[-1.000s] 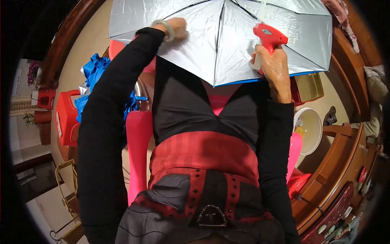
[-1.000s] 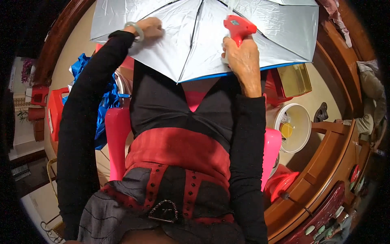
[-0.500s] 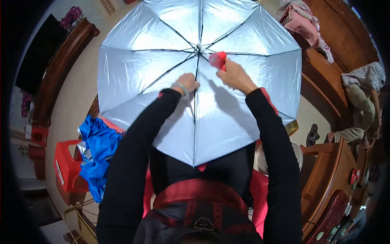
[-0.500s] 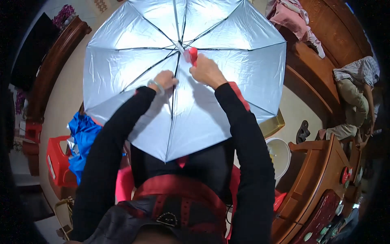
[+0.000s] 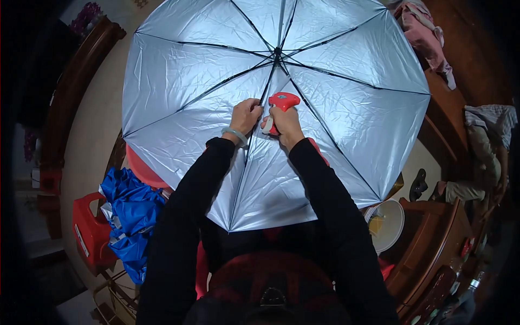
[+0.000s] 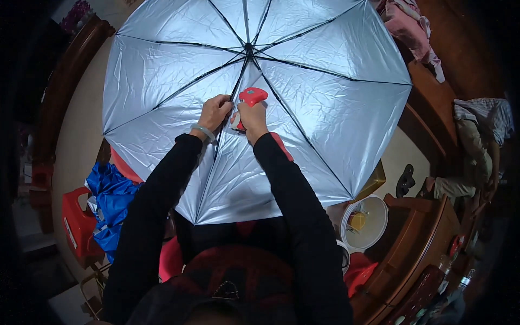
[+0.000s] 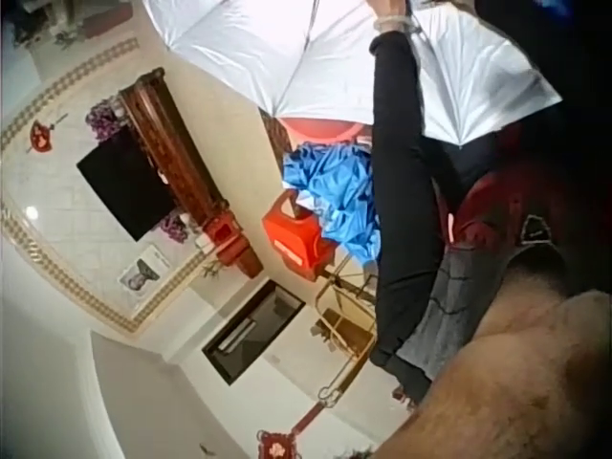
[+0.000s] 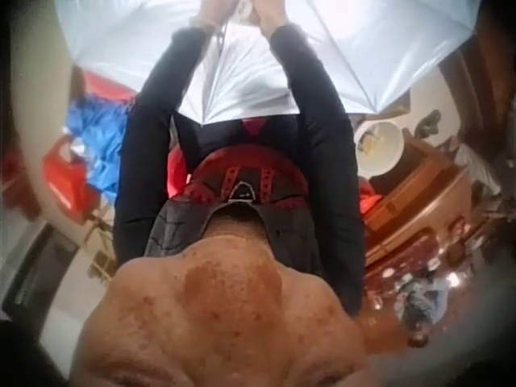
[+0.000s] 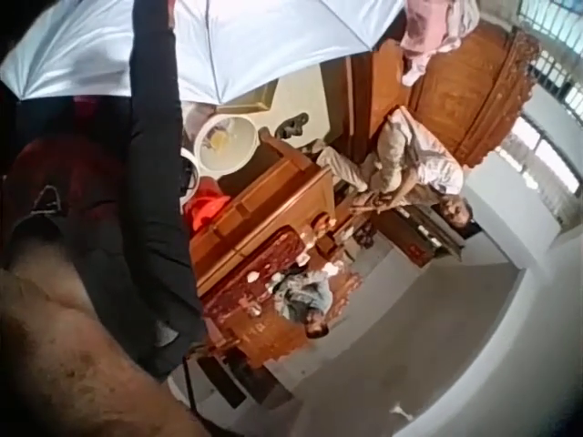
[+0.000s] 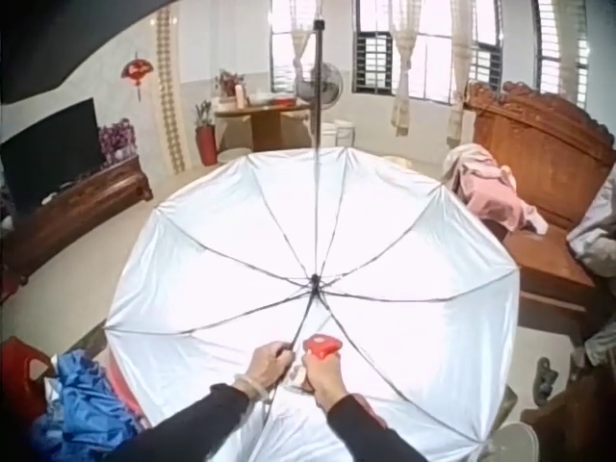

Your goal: Attaching fabric covers and plastic tips to umbrella frames.

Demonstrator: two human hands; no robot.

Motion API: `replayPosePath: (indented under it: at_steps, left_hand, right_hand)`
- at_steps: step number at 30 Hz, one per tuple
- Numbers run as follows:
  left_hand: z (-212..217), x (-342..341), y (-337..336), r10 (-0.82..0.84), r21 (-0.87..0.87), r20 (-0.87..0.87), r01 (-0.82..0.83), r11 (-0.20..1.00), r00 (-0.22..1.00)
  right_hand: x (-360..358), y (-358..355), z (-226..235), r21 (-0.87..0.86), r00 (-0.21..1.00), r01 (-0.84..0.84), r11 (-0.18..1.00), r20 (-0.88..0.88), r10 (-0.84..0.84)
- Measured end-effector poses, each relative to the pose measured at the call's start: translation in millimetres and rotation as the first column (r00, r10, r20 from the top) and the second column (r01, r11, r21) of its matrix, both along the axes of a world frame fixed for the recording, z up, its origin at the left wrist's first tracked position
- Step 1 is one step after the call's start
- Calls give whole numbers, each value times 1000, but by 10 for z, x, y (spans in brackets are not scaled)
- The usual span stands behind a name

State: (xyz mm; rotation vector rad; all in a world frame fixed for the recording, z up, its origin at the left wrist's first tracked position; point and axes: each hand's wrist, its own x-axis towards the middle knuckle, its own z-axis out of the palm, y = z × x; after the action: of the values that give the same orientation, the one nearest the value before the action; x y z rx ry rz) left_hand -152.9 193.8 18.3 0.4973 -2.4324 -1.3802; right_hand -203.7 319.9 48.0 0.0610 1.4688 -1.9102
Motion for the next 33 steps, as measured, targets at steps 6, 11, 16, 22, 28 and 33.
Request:
replayPosePath:
  at_steps: [6, 11, 16, 22, 28, 33]
  left_hand:
    - [-49, -14, -5, 42, -15, -19, -42, 999, 999]
    - [-63, -5, 2, 15, -152, -105, -31, 988, 994]
    - [54, 2, 55, -1, 35, 16, 0, 999, 1000]
    - [17, 6, 21, -29, 23, -28, 29, 999, 999]
    - [-83, -14, 16, -16, -132, -146, -3, 991, 989]
    - [-10, -4, 42, -49, -151, -147, 27, 988, 988]
  right_hand:
    - [87, -4, 49, -37, 999, -11, 999, 44, 13]
    - [45, 151, 47, -208, 959, -22, 978, 273, 80]
    - [-65, 281, -18, -376, 883, -24, 927, 426, 196]
    - [-108, 267, -94, -423, 889, -72, 903, 383, 251]
    - [-124, 213, -88, -374, 884, -75, 924, 404, 235]
    - [-194, 216, -24, -305, 872, -191, 933, 383, 304]
